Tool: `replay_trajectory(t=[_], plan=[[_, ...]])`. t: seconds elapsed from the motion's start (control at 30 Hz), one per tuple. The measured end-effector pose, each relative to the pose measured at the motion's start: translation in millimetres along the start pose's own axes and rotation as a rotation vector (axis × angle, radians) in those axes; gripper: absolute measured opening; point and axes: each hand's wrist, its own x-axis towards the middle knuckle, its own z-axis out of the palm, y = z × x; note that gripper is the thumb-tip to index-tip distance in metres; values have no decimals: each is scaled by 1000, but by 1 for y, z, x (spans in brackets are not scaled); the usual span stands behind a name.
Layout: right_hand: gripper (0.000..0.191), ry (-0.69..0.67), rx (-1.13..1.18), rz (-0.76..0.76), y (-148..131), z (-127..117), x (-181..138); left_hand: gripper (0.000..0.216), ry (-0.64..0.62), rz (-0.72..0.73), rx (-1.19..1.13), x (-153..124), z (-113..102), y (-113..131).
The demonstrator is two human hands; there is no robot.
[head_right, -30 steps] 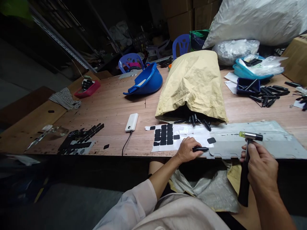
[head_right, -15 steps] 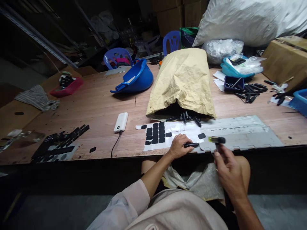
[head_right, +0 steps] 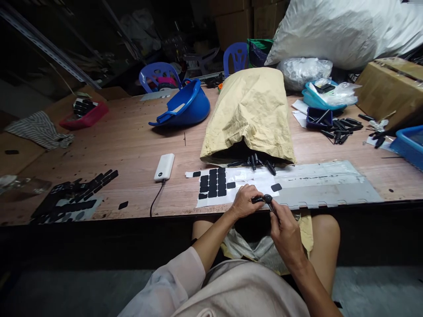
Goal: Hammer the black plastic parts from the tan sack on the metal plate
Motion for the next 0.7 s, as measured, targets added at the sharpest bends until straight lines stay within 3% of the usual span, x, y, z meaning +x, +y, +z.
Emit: replay_trajectory(t=[0.37, 0.7], plan=[[36, 62, -27, -58, -8, -1, 3, 18, 5, -2, -27, 1, 1, -4], [39, 56, -93, -131, 4, 10, -1, 16, 12, 2, -13, 1, 2, -4]])
